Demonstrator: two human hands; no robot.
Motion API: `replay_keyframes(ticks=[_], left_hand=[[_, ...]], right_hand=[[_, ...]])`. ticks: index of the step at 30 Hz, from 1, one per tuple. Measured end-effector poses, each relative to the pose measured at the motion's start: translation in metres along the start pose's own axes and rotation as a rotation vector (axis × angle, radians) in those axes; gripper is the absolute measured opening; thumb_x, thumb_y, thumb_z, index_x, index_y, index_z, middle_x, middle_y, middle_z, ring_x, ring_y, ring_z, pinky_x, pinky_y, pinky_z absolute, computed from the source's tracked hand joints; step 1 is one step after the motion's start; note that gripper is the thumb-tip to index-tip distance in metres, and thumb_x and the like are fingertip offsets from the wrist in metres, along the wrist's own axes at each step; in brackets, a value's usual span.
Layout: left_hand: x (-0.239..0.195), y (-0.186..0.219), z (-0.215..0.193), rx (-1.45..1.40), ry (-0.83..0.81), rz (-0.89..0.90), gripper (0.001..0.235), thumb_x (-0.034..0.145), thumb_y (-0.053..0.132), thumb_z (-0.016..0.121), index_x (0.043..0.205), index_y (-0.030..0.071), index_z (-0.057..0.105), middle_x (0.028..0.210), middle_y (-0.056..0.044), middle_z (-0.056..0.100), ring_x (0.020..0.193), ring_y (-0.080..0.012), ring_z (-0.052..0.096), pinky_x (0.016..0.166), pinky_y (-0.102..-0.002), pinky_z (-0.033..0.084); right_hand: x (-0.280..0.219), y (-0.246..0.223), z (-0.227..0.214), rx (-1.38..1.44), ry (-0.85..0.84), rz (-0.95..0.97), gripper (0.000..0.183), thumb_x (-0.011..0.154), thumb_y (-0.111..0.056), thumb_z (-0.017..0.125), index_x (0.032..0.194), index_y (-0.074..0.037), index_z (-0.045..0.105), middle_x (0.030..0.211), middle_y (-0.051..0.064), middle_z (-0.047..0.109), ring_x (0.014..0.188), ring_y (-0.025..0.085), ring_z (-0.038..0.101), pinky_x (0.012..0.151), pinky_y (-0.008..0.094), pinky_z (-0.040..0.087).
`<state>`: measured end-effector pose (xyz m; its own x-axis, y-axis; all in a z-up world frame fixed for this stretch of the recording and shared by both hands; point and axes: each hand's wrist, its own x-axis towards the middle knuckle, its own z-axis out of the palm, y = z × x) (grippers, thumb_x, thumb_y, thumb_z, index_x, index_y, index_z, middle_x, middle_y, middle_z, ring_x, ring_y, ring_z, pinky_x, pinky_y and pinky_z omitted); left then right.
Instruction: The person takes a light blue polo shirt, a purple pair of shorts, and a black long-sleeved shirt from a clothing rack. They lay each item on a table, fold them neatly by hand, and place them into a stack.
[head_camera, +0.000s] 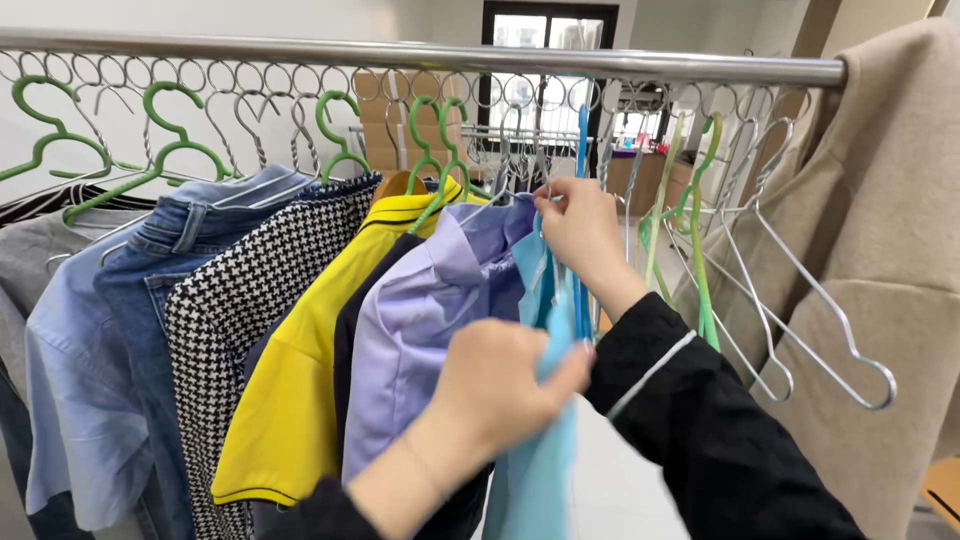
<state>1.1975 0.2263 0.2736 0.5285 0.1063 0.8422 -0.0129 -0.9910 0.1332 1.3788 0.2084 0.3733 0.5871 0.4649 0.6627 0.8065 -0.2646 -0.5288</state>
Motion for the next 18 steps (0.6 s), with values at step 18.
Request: replay_keyframes(ticks=[18], left_hand=[[-0.008,-0.06,0.043,-0.793,-0.332,-0.878,0.053,0.1,0.048,0.069,0.059,0.019,0.051,0.056,0.005,0.049,0.054,-0.0087,0.045,0.055,-0.032,0.036]], right_hand=[[0.042,-0.047,-0.044,0.089,-0.51,0.396,0.013,0.09,-0.002,0.067,0.083,0.006,0.075,0.057,0.013,0.063,0.038,0.017,0.049,0.031,0.028,0.038]])
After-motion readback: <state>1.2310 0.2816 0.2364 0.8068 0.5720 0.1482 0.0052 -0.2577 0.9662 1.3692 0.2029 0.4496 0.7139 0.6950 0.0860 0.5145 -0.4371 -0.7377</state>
